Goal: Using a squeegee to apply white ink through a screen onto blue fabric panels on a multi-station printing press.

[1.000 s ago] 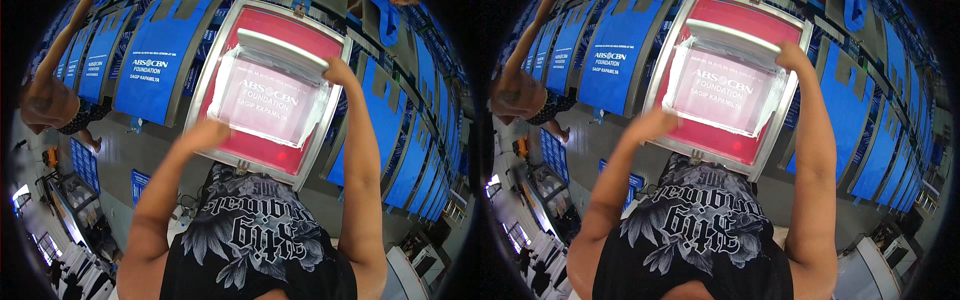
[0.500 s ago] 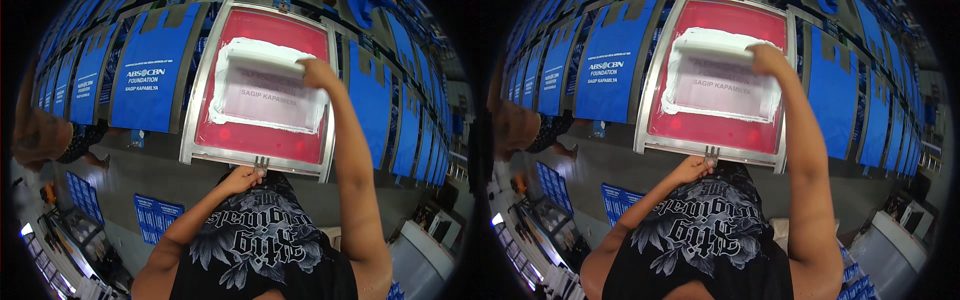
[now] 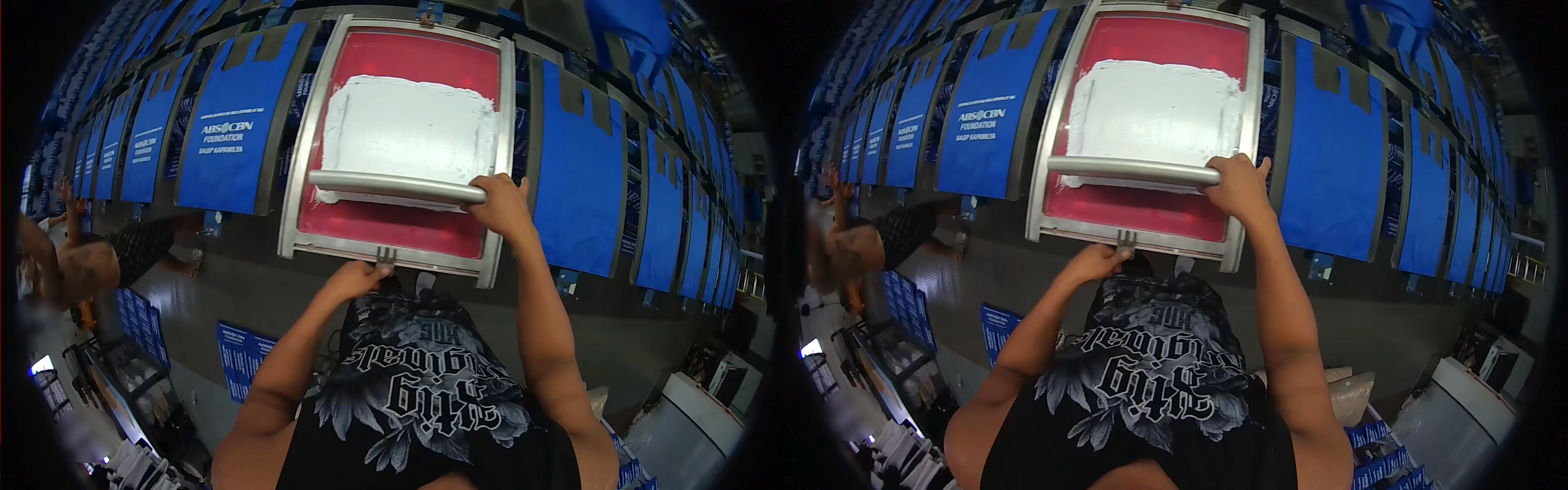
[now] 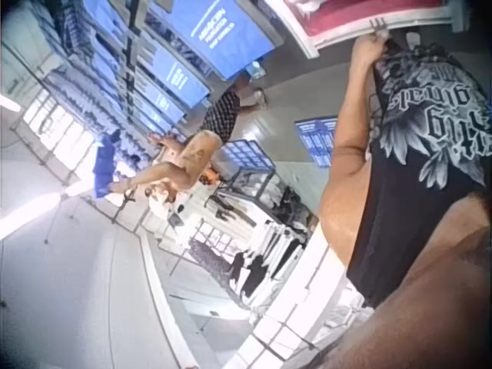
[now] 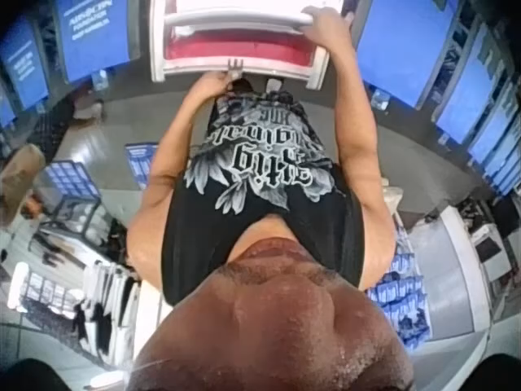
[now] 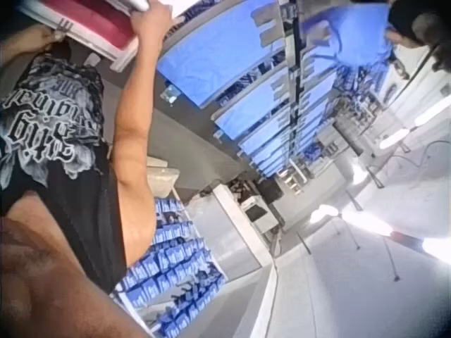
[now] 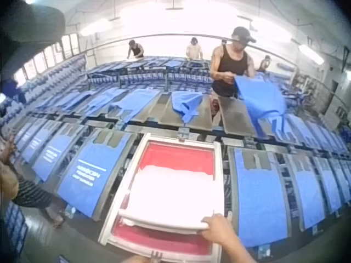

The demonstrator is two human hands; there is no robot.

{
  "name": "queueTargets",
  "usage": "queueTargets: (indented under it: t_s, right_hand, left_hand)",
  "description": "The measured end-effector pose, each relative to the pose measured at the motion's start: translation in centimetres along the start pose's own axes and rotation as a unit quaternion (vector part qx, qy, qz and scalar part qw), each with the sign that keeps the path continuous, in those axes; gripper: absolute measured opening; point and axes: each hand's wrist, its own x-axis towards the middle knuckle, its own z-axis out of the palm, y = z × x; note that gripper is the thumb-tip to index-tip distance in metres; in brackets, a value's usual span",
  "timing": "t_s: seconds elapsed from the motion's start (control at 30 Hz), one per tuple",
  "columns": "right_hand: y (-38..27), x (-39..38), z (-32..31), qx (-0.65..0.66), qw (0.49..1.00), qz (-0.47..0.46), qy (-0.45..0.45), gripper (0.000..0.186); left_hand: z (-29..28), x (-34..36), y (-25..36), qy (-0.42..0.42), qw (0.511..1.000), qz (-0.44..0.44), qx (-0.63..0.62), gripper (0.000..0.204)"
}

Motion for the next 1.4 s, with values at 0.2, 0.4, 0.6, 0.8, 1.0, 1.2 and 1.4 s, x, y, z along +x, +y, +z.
queueTargets:
  t_s: [0.2, 0.4, 0.6, 0.8, 1.0, 1.2, 1.4]
  right_hand:
    - [5.8, 4.9, 4.1, 0.478, 0.877, 0.059, -0.014, 0.034]
    - [6.2, 4.9, 3.8, 0.511, 0.847, 0.148, -0.005, 0.039]
    - [18.7, -4.6, -4.5, 0.523, 0.834, 0.176, 0.009, 0.038]
    - [36.0, -10.8, -7.9, 0.516, 0.836, 0.164, 0.09, 0.037]
    - [43.6, -9.3, -9.0, 0.507, 0.849, 0.141, 0.049, 0.039]
    - [45.6, -7.1, -9.0, 0.461, 0.88, 0.109, 0.037, 0.049]
    - [47.3, -6.3, -7.1, 0.488, 0.868, 0.093, 0.027, 0.045]
  left_hand:
    - [-12.7, 1.0, -1.3, 0.521, 0.838, 0.162, 0.036, 0.028]
    - [-14.9, 5.2, -5.0, 0.448, 0.878, 0.093, -0.143, 0.048]
    - [-3.3, 4.8, 6.3, 0.426, 0.875, 0.129, -0.19, 0.048]
    - [8.3, 10.0, 20.5, 0.346, 0.886, 0.199, -0.235, 0.046]
    - [13.7, 11.2, 24.5, 0.359, 0.877, 0.179, -0.264, 0.048]
    - [13.9, 14.3, 23.6, 0.407, 0.868, 0.184, -0.218, 0.048]
    - [13.8, 15.2, 24.8, 0.381, 0.867, 0.167, -0.275, 0.049]
